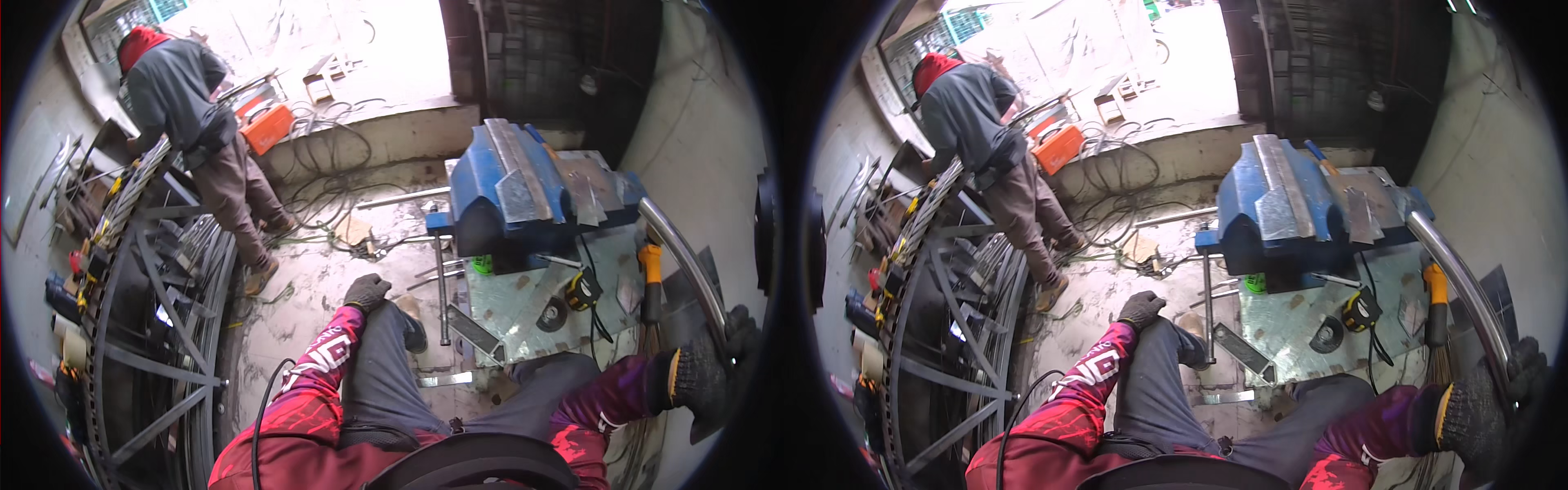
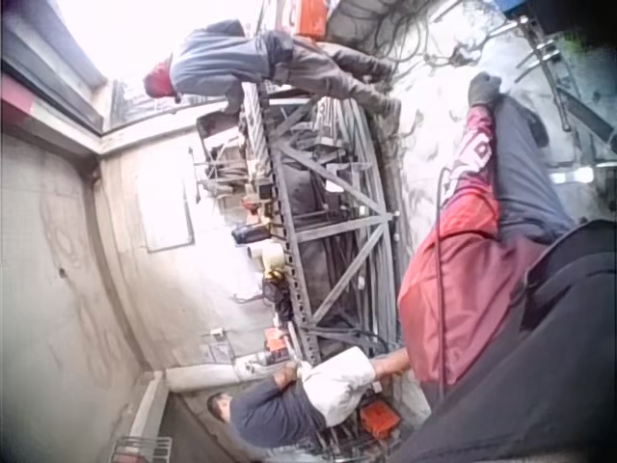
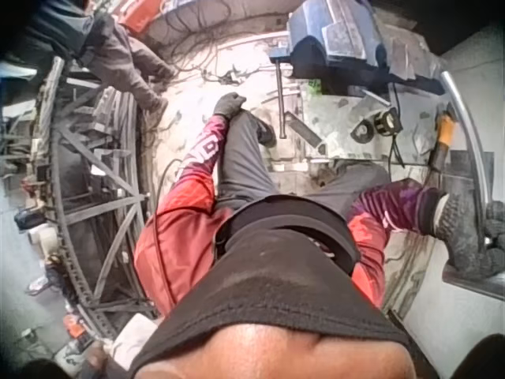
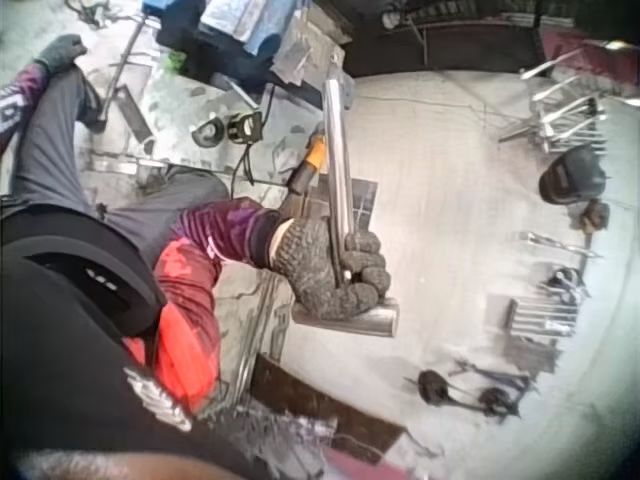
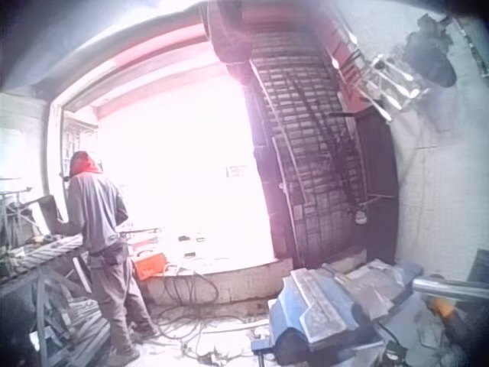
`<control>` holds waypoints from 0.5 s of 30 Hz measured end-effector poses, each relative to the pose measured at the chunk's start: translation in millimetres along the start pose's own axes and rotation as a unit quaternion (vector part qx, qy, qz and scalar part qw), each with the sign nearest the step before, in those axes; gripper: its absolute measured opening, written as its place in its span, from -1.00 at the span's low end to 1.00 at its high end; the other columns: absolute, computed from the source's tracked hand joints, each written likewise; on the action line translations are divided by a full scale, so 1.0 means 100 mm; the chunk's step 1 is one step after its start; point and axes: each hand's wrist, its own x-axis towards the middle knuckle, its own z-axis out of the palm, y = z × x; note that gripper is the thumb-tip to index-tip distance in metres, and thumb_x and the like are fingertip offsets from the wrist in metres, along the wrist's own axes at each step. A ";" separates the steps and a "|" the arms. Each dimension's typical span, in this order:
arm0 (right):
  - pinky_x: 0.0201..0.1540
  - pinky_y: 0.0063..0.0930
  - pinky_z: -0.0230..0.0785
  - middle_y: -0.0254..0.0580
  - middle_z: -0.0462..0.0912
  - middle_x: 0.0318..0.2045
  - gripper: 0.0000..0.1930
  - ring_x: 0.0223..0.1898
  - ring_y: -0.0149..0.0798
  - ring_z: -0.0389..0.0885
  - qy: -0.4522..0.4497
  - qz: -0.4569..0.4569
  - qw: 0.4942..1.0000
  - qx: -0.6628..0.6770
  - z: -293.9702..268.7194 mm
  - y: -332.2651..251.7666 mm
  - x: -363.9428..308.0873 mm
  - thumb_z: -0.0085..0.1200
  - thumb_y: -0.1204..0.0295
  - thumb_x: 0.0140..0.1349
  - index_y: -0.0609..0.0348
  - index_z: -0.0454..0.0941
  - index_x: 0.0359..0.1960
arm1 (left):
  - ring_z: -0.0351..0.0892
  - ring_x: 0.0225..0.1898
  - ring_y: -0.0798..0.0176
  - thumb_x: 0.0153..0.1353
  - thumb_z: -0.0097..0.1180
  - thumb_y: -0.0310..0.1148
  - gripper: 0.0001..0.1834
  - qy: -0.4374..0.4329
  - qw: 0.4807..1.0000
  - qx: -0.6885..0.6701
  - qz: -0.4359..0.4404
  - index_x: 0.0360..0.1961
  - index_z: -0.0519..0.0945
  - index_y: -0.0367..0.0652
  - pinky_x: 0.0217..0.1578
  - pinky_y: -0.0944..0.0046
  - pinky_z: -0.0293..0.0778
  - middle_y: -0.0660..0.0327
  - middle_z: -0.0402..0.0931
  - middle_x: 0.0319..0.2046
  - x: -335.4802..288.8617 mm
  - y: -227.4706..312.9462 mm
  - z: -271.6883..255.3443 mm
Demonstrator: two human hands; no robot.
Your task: The person assembles metal sheets and a metal tube by hand, then checks their alignment with a square ruler, using a vice to hold the parts and a hammer to adjust them.
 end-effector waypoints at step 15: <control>0.04 0.03 0.11 -0.07 0.24 -0.38 -0.18 -0.21 -0.12 0.27 0.000 -0.046 0.998 -0.047 -0.11 -0.02 -0.07 0.17 -0.24 -0.33 0.43 0.39 -0.36 | 0.65 -0.04 -0.14 0.19 0.13 0.06 -0.50 0.007 1.000 0.002 -0.006 -0.14 0.71 -0.18 0.03 -0.03 0.50 -0.13 0.67 -0.15 -0.03 0.02 0.02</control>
